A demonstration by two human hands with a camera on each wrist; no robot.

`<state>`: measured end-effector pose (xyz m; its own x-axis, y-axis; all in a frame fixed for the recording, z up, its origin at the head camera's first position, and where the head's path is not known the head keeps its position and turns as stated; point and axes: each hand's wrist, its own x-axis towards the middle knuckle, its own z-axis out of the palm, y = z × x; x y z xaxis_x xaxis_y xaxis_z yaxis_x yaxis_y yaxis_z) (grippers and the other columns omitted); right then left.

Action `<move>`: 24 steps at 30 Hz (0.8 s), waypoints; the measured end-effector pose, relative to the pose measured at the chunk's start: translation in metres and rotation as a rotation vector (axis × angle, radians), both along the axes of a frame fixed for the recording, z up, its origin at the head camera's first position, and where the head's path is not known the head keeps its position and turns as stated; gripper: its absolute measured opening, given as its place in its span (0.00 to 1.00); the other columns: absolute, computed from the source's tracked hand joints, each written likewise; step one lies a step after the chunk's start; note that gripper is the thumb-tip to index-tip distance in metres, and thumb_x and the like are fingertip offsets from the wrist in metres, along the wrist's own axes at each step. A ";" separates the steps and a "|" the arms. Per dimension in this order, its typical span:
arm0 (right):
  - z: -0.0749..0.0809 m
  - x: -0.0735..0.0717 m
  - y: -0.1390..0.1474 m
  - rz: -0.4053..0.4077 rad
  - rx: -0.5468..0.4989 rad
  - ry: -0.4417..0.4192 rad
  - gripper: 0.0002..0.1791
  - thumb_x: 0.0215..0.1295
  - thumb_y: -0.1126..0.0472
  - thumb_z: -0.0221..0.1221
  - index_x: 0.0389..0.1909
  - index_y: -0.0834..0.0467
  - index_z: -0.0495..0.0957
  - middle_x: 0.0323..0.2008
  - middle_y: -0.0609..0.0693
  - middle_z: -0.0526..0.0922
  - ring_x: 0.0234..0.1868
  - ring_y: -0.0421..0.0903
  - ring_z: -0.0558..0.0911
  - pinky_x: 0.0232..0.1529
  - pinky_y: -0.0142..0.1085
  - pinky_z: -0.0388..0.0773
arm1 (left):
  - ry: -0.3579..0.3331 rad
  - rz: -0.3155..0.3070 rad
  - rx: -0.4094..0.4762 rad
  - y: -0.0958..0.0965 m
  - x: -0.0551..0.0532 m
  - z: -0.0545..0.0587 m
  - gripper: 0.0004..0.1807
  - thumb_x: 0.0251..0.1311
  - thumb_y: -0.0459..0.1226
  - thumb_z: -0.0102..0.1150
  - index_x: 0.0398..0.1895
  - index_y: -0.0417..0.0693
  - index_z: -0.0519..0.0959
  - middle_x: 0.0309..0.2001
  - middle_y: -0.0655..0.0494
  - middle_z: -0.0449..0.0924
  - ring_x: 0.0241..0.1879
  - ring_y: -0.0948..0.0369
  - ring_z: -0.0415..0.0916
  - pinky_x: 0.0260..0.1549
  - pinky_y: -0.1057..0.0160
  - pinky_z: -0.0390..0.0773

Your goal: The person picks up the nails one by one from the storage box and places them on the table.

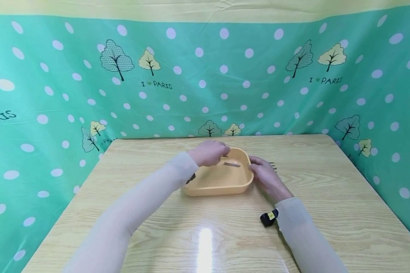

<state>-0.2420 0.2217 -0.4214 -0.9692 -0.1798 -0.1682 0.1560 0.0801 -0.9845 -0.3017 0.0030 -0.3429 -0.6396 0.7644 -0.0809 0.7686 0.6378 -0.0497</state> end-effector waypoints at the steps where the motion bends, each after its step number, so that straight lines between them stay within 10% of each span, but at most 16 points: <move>1: 0.000 0.000 0.000 0.001 -0.002 -0.002 0.33 0.67 0.66 0.44 0.72 0.65 0.50 0.70 0.64 0.56 0.64 0.60 0.67 0.59 0.41 0.72 | -0.004 0.002 0.001 -0.002 0.001 0.002 0.17 0.56 0.24 0.54 0.44 0.51 0.80 0.38 0.62 0.79 0.37 0.64 0.74 0.41 0.69 0.73; 24: 0.002 0.001 -0.001 0.005 0.015 -0.003 0.32 0.67 0.66 0.44 0.73 0.65 0.50 0.70 0.64 0.56 0.64 0.60 0.67 0.57 0.39 0.73 | 0.006 0.067 0.053 -0.064 0.021 0.011 0.17 0.55 0.25 0.55 0.44 0.52 0.79 0.42 0.59 0.80 0.41 0.60 0.76 0.44 0.65 0.76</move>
